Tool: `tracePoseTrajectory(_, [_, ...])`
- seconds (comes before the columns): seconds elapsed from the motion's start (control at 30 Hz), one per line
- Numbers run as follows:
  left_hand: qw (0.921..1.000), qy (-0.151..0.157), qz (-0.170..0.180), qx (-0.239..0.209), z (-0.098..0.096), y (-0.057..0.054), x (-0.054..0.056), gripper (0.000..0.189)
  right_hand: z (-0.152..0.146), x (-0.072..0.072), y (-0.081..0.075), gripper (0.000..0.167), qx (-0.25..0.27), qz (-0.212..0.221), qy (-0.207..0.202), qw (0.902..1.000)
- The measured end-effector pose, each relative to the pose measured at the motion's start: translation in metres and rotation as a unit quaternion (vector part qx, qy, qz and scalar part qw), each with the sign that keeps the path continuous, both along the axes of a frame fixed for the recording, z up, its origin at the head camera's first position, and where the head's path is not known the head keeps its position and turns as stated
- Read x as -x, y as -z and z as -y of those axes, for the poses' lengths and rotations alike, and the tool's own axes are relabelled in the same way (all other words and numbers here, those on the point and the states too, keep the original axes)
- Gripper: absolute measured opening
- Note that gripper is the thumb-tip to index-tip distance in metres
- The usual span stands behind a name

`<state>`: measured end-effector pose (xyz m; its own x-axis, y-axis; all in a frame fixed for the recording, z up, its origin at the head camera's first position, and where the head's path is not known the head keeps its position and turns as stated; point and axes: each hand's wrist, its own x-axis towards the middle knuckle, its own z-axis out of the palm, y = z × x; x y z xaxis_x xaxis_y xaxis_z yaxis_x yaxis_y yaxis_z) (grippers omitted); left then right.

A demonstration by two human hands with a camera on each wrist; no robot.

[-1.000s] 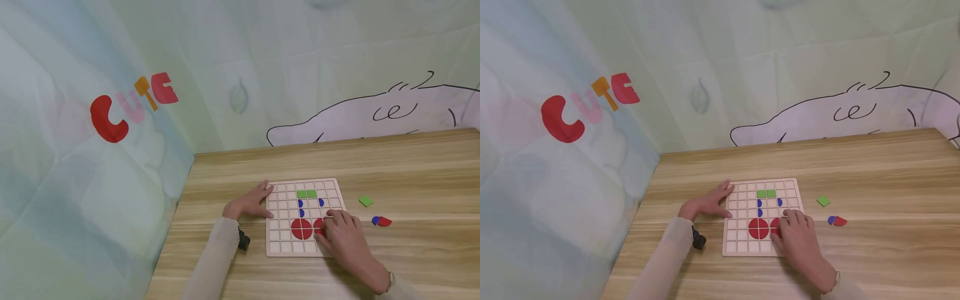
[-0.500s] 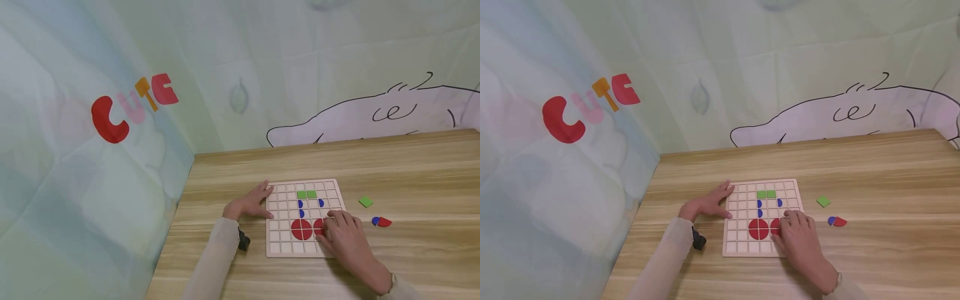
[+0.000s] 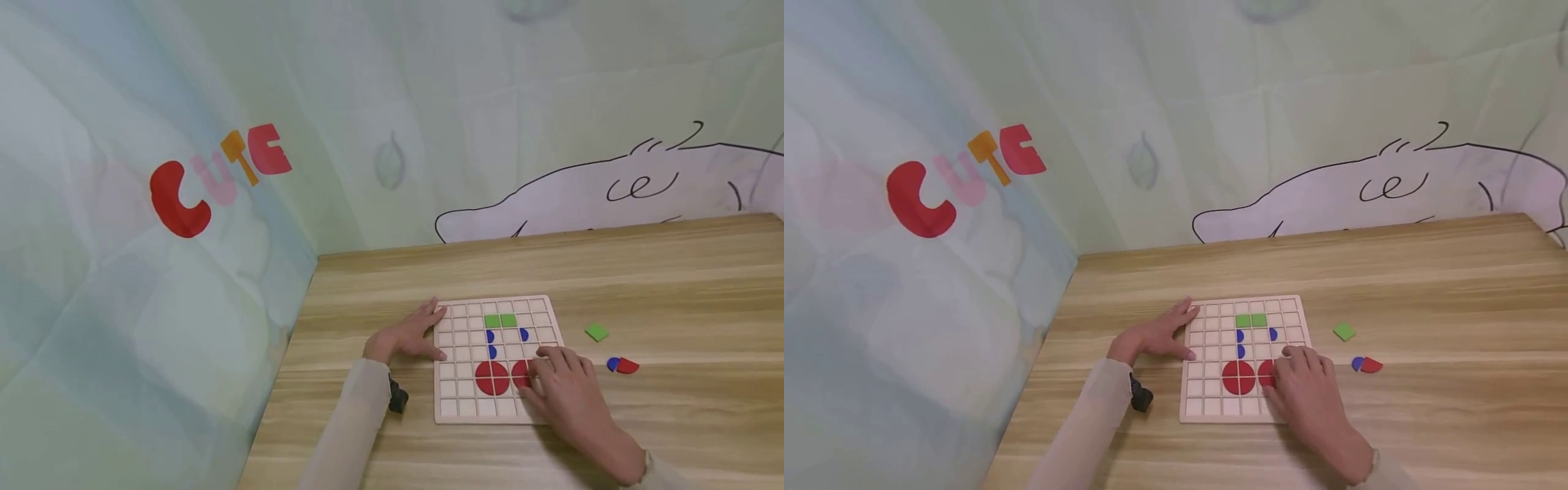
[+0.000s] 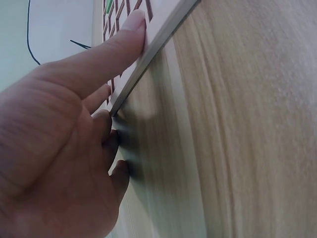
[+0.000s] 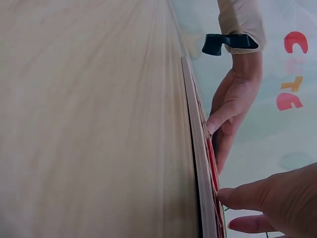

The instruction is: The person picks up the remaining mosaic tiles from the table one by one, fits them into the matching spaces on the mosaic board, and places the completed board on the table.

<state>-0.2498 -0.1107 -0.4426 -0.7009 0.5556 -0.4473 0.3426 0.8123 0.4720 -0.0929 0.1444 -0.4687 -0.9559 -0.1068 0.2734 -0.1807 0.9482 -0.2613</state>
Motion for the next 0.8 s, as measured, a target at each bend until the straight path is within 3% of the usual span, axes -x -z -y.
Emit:
tracePoseTrajectory(0.13, [1.0,0.003,-0.001,-0.002,0.001,0.0,-0.001,0.094,-0.009,-0.001,-0.003,0.027,0.022,0.0,0.007,0.9997])
tracePoseTrajectory(0.57, [1.0,0.0,0.001,-0.005,0.0,-0.002,-0.002,0.094,-0.068,-0.005,-0.009,0.029,0.051,-0.063,0.04,0.9959])
tracePoseTrajectory(0.8, [1.0,-0.002,0.002,-0.002,0.0,-0.004,-0.003,0.094,-0.097,-0.009,-0.003,0.034,0.04,-0.032,0.076,0.9958])
